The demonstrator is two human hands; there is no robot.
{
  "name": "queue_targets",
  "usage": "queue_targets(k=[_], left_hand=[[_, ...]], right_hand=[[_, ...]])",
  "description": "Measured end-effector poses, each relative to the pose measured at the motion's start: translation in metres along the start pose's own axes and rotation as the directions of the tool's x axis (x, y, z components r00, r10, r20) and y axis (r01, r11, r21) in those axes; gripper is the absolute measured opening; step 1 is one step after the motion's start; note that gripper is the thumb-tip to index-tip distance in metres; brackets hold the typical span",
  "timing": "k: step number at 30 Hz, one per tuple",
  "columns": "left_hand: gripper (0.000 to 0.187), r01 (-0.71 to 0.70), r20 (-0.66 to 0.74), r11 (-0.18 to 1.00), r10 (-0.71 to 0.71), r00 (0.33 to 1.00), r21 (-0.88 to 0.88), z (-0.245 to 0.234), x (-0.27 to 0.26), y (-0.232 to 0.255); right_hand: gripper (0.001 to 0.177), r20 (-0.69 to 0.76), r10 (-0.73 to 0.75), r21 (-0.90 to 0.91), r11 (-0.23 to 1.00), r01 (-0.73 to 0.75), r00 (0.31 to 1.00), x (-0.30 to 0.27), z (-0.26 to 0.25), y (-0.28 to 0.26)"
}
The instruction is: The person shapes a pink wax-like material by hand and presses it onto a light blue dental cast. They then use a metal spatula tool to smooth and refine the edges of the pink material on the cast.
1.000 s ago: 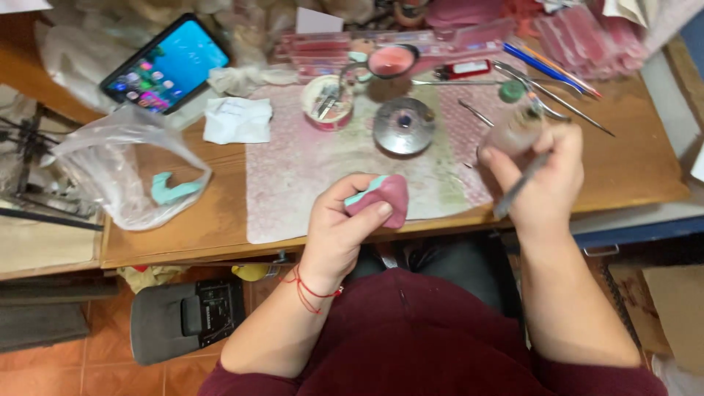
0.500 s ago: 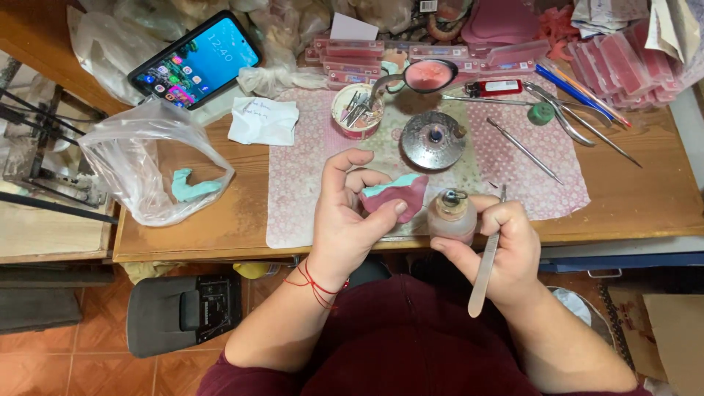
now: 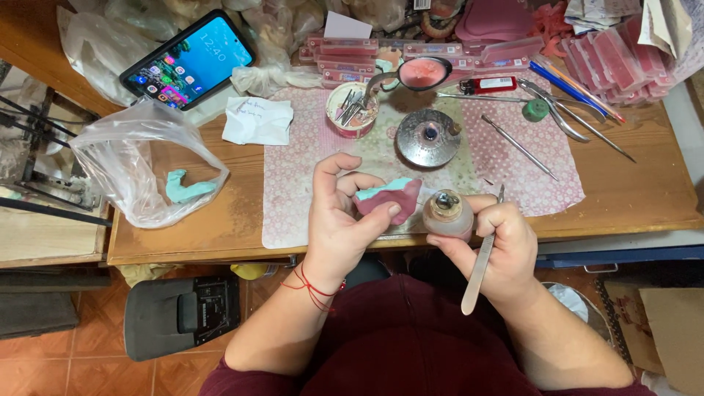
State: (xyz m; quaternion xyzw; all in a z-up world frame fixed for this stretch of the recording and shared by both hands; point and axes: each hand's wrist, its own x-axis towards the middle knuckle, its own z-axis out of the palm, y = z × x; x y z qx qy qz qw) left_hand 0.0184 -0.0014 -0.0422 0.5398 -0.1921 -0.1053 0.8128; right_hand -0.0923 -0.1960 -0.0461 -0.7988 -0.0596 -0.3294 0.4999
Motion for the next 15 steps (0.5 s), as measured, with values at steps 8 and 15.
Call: queue_targets(k=[8, 15], left_hand=[[0.067, 0.052, -0.018, 0.980, -0.056, 0.998, -0.190, -0.005, 0.002, -0.011], [0.068, 0.045, -0.023, 0.974, -0.052, 0.998, -0.223, -0.005, 0.004, -0.016]], right_hand=[[0.053, 0.011, 0.004, -0.028, 1.000, -0.004, 1.000, -0.006, -0.001, -0.006], [0.053, -0.040, -0.005, -0.077, 0.997, 0.002, 0.999, 0.002, 0.002, -0.018]])
